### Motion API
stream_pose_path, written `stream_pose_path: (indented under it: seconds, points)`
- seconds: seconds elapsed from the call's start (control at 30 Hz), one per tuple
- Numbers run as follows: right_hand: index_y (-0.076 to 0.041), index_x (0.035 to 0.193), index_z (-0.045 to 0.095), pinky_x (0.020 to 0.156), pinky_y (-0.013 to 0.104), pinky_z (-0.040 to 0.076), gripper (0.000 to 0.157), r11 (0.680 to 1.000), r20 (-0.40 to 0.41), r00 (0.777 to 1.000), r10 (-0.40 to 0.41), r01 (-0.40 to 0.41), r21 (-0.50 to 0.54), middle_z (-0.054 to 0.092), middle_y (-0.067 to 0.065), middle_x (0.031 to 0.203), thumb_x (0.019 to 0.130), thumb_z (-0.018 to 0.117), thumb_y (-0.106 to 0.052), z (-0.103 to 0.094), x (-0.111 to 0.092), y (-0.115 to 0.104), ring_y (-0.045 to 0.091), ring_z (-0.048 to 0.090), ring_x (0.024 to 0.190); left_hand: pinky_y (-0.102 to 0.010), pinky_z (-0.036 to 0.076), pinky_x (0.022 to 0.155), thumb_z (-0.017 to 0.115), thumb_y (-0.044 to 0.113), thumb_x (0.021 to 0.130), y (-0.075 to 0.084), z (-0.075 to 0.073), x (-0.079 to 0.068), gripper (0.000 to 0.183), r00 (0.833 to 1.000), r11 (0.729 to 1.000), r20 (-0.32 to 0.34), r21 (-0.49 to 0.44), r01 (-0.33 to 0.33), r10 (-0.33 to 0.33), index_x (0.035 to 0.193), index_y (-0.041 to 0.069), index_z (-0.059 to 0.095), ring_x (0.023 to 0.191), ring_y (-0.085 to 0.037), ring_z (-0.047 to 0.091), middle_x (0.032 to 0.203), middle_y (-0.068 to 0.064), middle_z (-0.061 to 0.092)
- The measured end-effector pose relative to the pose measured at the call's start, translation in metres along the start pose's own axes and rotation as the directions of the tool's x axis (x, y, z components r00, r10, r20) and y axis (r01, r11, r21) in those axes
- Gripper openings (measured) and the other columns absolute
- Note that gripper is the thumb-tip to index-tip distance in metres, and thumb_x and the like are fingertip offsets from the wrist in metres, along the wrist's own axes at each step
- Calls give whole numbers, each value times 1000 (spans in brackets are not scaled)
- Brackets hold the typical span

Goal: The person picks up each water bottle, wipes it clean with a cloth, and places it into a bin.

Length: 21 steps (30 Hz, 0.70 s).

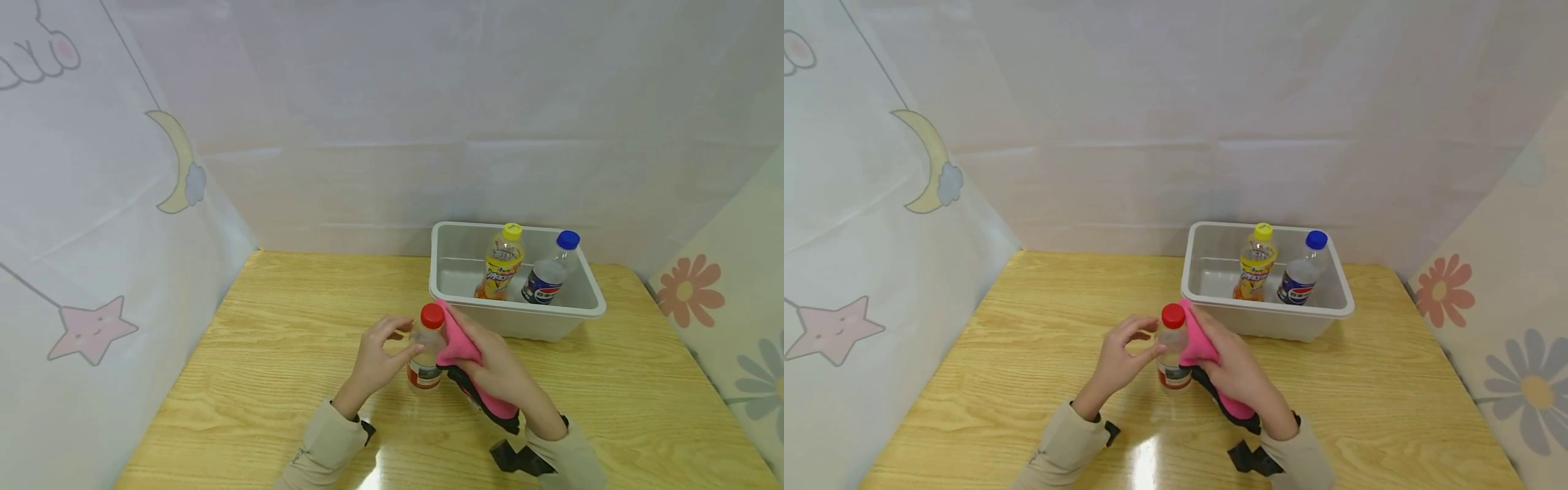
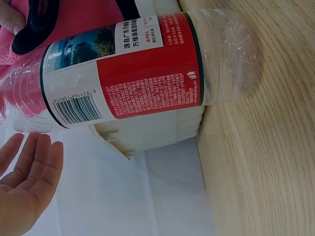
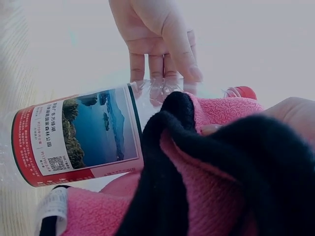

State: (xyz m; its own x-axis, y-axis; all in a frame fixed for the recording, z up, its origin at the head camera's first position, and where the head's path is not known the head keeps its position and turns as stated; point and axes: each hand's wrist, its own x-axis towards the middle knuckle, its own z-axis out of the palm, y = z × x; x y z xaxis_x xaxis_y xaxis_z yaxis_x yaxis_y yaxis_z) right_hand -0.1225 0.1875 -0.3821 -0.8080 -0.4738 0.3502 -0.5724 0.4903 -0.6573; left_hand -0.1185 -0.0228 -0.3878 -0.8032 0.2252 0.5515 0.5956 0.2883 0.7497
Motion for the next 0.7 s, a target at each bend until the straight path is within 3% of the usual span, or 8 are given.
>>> stream_pose_path:
  seconds: [0.37, 0.7]
  points:
    - [-2, 142, 30, 82, 47, 49, 80, 999, 34, 999, 36, -35, -31, 51, 19, 129, 74, 70, 7, 6, 1, 3, 28, 56, 98, -49, 52, 74, 69, -10, 75, -1, 0, -1, 29, 999, 990, 33, -139, 28, -23, 100, -21, 58, 89, -44, 61, 98, -34, 60]
    - [-1, 142, 30, 84, 49, 48, 82, 999, 49, 997, 51, -51, -12, 48, 21, 131, 71, 70, 10, 7, 3, 6, 29, 56, 98, -47, 51, 78, 71, -11, 72, 0, 2, -1, 39, 998, 987, 61, -157, 31, -22, 105, -23, 54, 96, -45, 57, 104, -35, 57]
